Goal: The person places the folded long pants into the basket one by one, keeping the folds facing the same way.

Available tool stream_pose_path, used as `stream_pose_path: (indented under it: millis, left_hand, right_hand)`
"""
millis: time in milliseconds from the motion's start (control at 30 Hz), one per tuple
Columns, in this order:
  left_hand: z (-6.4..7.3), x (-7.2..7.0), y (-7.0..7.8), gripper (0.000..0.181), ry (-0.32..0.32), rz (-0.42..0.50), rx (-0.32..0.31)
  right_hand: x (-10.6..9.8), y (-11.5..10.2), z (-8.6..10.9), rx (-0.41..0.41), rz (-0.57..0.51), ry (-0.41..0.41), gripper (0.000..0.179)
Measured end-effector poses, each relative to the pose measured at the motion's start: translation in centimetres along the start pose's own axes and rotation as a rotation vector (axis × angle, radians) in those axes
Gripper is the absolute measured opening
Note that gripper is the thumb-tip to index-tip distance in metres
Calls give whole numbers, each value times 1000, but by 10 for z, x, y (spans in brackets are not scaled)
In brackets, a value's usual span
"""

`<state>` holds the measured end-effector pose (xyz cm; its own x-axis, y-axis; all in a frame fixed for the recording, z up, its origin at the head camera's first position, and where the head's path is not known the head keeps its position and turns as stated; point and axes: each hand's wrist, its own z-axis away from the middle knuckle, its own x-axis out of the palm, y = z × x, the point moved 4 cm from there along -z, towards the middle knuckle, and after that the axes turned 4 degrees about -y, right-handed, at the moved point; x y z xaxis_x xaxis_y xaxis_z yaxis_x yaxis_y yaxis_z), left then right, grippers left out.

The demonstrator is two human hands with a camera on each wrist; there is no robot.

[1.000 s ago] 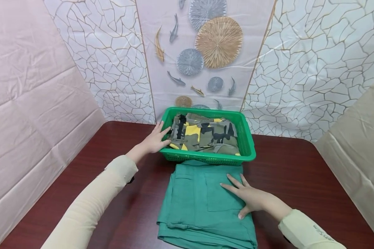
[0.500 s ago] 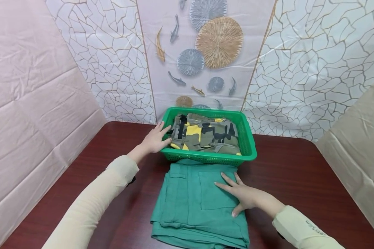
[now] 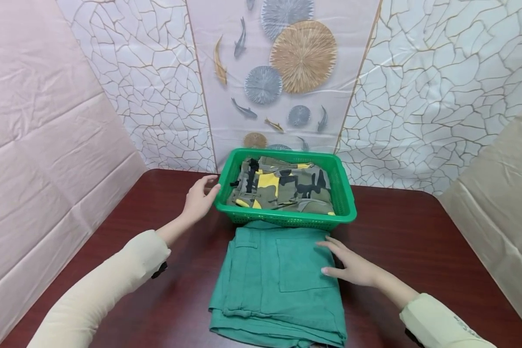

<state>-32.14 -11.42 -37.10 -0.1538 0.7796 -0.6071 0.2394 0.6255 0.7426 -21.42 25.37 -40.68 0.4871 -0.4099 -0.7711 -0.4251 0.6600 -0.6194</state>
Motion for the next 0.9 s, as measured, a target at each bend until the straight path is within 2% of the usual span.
stream_pose_path:
  millis: [133,233,367,467,567,700,900]
  left_hand:
    - [7,-12,-2,34,82,165,-54]
    - [13,-13,-6,34,69,252,-156]
    - [27,-7,-15,40,-74,405,-352]
    - [39,-1,-23,43,-201,479,-458]
    - [49,4,-31,44,-315,480,-511]
    - [64,10,-40,45,-454,485,-578]
    - [90,18,-46,48,-613,611,-704]
  right_hand:
    - [-4,2,5,74,-79,119,55]
    - [-4,6,8,156,-183,168,53]
    - [-4,11,14,261,-308,183,52]
    - [-7,17,18,314,-366,174,52]
    - [-9,25,22,341,-420,138,52]
    - [-8,35,27,386,-605,34,56]
    - [-1,46,32,406,-891,-135,54]
